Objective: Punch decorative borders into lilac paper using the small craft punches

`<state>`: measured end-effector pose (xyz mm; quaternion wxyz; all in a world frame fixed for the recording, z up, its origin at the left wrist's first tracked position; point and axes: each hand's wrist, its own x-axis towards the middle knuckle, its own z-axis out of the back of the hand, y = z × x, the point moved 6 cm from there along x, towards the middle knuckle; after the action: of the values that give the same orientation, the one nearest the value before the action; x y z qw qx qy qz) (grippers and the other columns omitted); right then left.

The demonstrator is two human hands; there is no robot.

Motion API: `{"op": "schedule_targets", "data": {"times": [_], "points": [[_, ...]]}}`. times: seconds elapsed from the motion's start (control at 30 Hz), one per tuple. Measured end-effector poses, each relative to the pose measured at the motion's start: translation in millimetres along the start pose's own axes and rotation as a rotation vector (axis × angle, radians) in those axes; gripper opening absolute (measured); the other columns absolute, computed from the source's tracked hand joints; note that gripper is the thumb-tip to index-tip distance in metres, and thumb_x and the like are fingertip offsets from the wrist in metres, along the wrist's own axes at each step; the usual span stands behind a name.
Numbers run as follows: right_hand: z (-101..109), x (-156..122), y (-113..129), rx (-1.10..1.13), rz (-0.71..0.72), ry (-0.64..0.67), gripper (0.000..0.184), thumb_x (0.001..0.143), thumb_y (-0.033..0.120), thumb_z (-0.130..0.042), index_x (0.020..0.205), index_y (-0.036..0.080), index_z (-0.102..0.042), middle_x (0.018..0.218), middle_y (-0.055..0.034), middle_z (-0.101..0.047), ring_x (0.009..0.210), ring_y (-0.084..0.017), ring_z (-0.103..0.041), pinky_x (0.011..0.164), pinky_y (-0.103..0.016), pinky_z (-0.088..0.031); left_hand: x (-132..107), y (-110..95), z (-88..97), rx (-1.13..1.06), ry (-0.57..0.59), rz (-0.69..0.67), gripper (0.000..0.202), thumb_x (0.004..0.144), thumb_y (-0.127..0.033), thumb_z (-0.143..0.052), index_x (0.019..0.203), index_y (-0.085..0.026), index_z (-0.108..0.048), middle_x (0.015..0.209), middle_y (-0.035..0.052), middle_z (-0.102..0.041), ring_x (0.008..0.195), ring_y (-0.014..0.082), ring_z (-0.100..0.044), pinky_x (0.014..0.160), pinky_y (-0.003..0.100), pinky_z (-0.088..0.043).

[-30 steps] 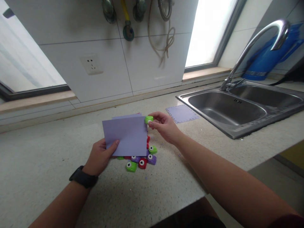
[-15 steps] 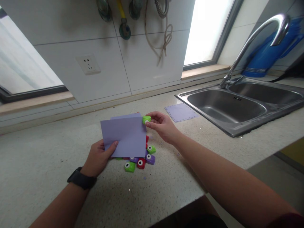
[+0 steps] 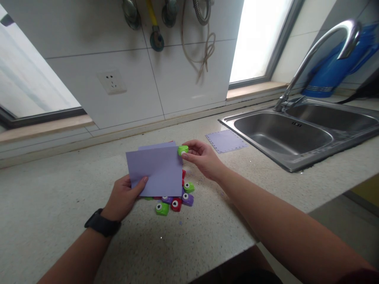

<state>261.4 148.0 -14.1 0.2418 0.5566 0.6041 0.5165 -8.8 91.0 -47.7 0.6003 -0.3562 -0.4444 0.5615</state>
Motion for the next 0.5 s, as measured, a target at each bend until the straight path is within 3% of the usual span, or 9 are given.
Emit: {"op": "schedule_targets", "data": {"times": [0.5], "points": [[-0.3,0.1,-0.9,0.016,0.007,0.022,0.038,0.069,0.027,-0.093,0.101,0.023,-0.073,0.099,-0.0021,-0.075,0.091,-0.014,-0.070,0.085,-0.032,-0.059,-0.3,-2.1,0.2,0.020,-0.007,0.007,0.052,0.077,-0.060,-0.079,0.100,-0.013,-0.078,0.104,0.0140,-0.080,0.091,0.0298,-0.074,0.085,0.041,-0.060]]}}
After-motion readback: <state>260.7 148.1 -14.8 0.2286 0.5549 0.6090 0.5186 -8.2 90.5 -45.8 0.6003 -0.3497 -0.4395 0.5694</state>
